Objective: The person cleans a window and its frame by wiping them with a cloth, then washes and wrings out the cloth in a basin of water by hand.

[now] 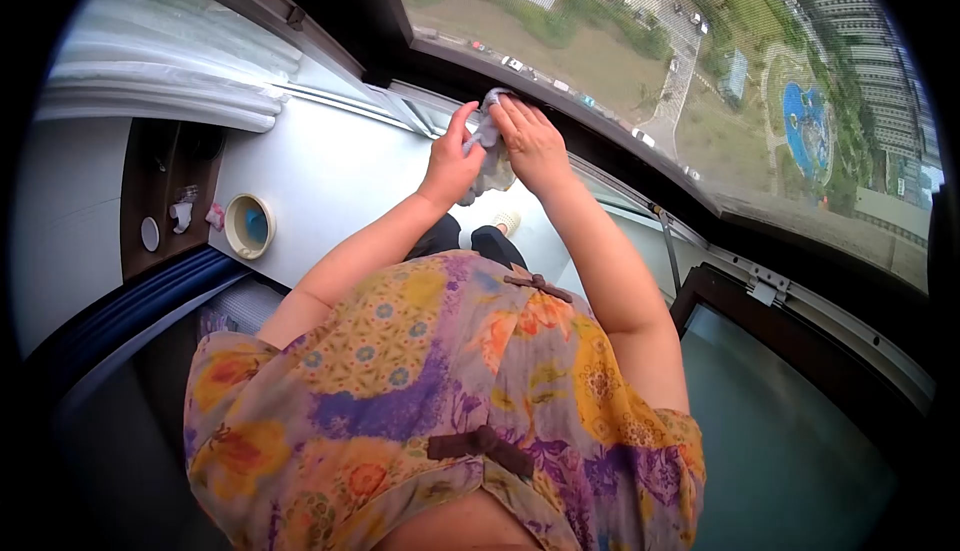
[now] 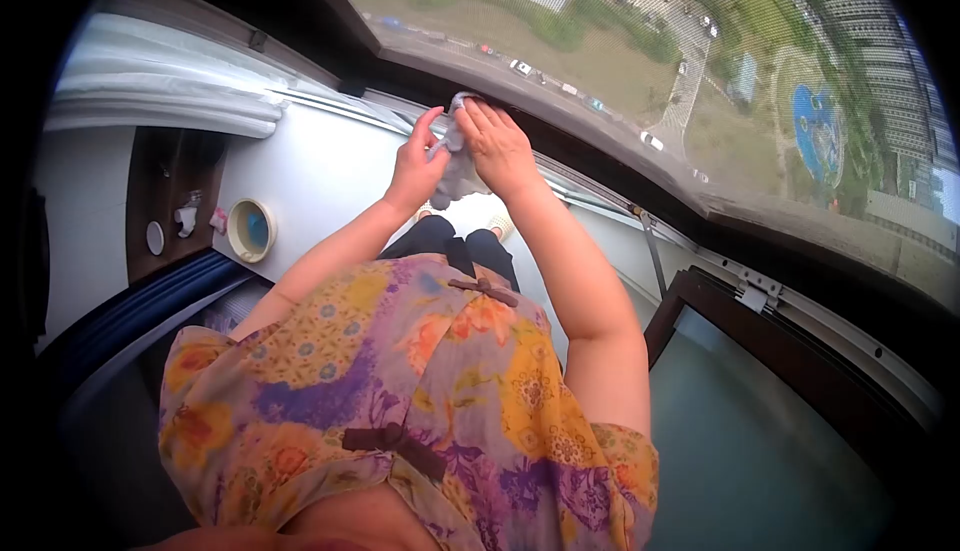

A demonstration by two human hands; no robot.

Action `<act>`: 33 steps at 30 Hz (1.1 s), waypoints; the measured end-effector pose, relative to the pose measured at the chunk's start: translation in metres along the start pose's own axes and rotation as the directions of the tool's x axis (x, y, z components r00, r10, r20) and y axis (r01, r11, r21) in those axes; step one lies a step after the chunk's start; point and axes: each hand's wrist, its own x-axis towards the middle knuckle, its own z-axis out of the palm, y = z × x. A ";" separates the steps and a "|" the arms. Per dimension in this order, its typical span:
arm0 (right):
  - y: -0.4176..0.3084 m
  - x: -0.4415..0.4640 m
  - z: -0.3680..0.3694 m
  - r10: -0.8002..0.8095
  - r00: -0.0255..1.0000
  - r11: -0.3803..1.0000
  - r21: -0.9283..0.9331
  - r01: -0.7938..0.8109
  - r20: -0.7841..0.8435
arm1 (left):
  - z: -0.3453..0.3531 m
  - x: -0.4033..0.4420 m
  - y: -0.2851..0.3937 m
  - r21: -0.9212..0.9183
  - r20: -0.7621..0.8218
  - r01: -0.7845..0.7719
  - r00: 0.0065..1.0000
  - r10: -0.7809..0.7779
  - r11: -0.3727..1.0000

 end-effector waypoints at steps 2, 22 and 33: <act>-0.012 0.024 0.014 -0.031 0.999 0.999 0.014 0.031 -0.022 | -0.012 0.006 0.004 -0.019 -0.051 0.015 0.999 -0.016 1.000; -0.065 0.095 0.053 -0.021 1.000 0.995 -0.096 0.020 -0.010 | -0.057 0.049 -0.029 -0.153 -0.416 0.029 0.905 -0.091 0.988; -0.002 -0.029 -0.016 0.201 0.978 0.954 -0.240 -0.182 0.060 | 0.050 0.014 0.000 -0.242 -0.017 -0.048 0.999 0.045 0.969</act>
